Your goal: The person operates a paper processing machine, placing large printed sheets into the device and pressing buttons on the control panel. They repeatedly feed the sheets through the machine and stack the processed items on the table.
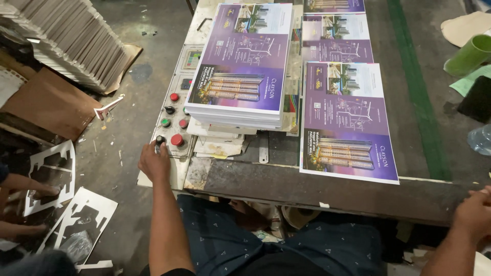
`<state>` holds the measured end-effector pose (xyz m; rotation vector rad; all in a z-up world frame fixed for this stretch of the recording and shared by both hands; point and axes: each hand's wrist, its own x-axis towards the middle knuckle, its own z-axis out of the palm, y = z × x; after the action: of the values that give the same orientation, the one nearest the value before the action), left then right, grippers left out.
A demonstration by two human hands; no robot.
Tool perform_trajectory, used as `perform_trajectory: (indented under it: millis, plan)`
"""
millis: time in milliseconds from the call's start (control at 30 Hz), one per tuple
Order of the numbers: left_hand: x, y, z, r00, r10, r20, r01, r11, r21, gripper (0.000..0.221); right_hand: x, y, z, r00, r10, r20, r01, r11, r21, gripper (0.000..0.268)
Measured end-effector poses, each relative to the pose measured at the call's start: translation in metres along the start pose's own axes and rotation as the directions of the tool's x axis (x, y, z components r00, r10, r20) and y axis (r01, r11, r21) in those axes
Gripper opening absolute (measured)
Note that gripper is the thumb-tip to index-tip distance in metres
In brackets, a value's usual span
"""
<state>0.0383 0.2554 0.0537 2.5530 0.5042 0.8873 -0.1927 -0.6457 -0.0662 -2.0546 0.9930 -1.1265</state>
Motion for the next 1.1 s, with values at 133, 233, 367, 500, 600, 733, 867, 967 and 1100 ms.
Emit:
perform_trajectory:
  millis: [133,233,367,500,600,733,867,967,1100]
  plan:
    - [0.0,-0.005,0.005,1.0,-0.004,0.0,0.004,1.0,-0.001,0.034,-0.002,0.003,0.001,1.0,-0.025,0.002,0.025,0.999,-0.028,0.036]
    - [0.0,-0.006,0.006,1.0,0.002,-0.003,-0.002,1.0,-0.003,0.036,0.001,0.014,0.007,0.999,-0.035,-0.002,0.035,0.998,-0.054,0.037]
    - [0.0,-0.01,0.009,1.0,-0.012,0.018,0.012,1.0,-0.015,0.038,-0.004,0.009,0.005,1.0,-0.026,0.0,0.026,0.993,-0.115,0.038]
    - [0.001,-0.01,0.01,1.0,0.006,0.002,-0.006,1.0,-0.007,0.038,0.0,0.003,0.005,1.0,-0.006,0.005,0.007,0.996,-0.092,0.038]
    - [0.001,-0.006,0.004,1.0,-0.013,0.022,0.013,1.0,-0.008,0.038,0.004,0.021,0.012,1.0,0.003,0.005,-0.002,0.997,-0.077,0.039]
    - [0.001,-0.009,0.008,0.999,-0.026,0.046,0.026,1.0,-0.008,0.036,0.008,0.039,0.019,0.997,-0.07,-0.018,0.067,0.987,-0.145,0.04]
    - [0.001,-0.011,0.009,0.999,0.034,-0.018,-0.034,0.999,-0.012,0.036,0.014,0.057,0.026,1.0,-0.016,-0.005,0.015,0.989,-0.146,0.038]
    - [0.0,0.002,-0.004,1.0,-0.001,0.029,0.002,0.999,-0.036,0.037,0.009,0.038,0.016,0.999,-0.053,0.008,0.053,0.995,-0.087,0.037]
    - [0.0,0.003,-0.005,0.998,-0.024,0.054,0.026,0.999,-0.043,0.037,0.003,0.01,0.006,0.998,0.036,0.057,-0.032,0.997,-0.076,0.042]
